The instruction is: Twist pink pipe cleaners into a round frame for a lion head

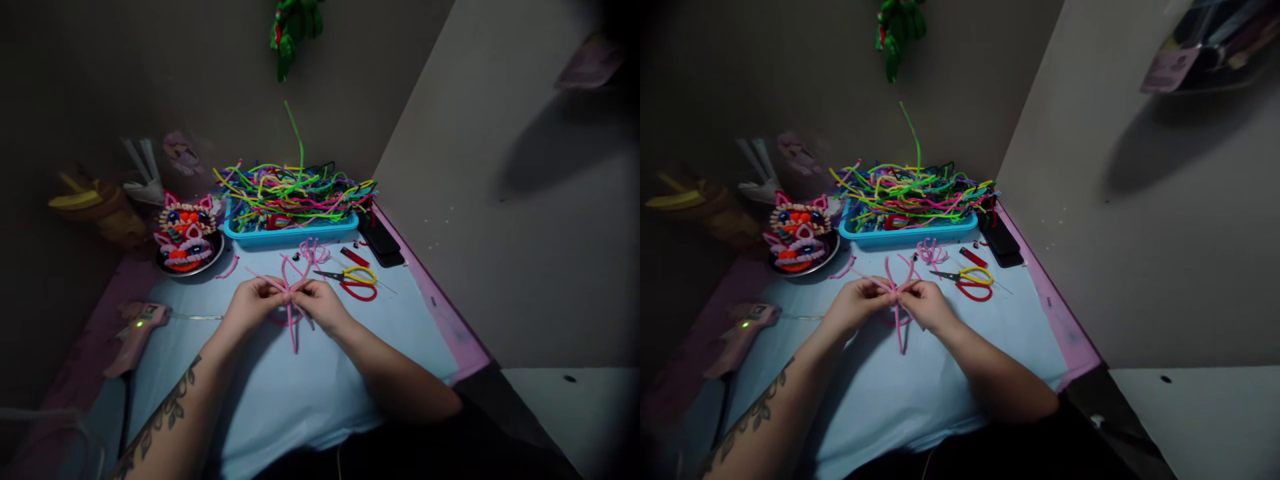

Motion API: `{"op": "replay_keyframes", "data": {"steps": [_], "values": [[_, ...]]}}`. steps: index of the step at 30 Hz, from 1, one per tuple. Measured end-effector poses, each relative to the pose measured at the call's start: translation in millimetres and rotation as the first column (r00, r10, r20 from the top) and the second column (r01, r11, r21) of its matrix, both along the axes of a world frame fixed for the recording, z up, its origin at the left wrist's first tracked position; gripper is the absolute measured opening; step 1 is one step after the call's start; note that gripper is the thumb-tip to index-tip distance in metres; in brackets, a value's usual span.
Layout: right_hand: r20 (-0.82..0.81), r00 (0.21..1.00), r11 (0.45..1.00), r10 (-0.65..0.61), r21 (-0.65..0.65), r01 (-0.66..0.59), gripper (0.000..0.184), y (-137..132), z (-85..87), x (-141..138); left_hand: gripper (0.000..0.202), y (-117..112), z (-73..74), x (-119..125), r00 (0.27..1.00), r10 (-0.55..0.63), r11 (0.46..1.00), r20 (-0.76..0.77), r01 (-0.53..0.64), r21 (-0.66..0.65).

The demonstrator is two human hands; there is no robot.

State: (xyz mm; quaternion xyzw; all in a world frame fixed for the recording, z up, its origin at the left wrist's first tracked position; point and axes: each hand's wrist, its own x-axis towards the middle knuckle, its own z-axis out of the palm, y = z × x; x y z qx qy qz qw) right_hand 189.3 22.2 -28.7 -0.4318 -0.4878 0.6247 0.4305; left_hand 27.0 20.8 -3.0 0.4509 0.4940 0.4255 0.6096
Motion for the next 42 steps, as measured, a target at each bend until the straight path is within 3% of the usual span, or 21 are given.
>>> {"op": "replay_keyframes", "data": {"steps": [8, 13, 18, 24, 27, 30, 37, 42], "values": [[0.111, 0.994, 0.986, 0.012, 0.164, -0.03, 0.016, 6.1, -2.1, 3.8, 0.045, -0.7, 0.7, 6.0, 0.986, 0.164, 0.986, -0.027, -0.163, 0.036], [0.215, 0.976, 0.96, -0.037, 0.28, -0.025, 0.012, 6.5, -3.9, 4.2, 0.055, -0.5, -3.7, 3.7, 0.991, 0.132, 0.989, -0.014, -0.132, -0.07], [0.294, 0.949, 0.922, -0.112, 0.386, -0.011, 0.012, 4.3, -4.8, 1.1, 0.046, -1.5, -7.0, 4.6, 0.994, 0.11, 0.991, 0.007, -0.109, -0.076], [0.201, 0.978, 0.951, -0.057, 0.31, -0.009, 0.008, 13.5, -4.3, 8.1, 0.035, -1.6, -6.1, 10.0, 0.986, 0.147, 0.989, 0.079, -0.144, -0.042], [0.028, 0.99, 0.969, -0.135, 0.213, 0.126, 0.02, 20.3, 0.0, 16.1, 0.032, -2.7, -3.7, 11.8, 0.991, 0.128, 0.991, 0.043, -0.126, -0.043], [-0.07, 0.967, 0.946, -0.243, 0.205, 0.253, 0.033, 23.8, 7.9, 22.8, 0.033, -4.4, -2.5, 12.8, 0.996, 0.088, 0.994, -0.02, -0.089, -0.055], [0.003, 0.946, 0.903, -0.324, 0.298, 0.308, 0.025, 21.5, 19.9, 27.9, 0.031, -5.1, -6.0, 12.6, 0.996, 0.031, 0.998, -0.082, -0.034, -0.045], [-0.06, 0.935, 0.891, -0.348, 0.288, 0.35, 0.019, 21.7, 21.1, 27.5, 0.02, -5.5, -3.3, 12.8, 0.996, -0.045, 0.999, -0.073, 0.044, -0.019]]}}
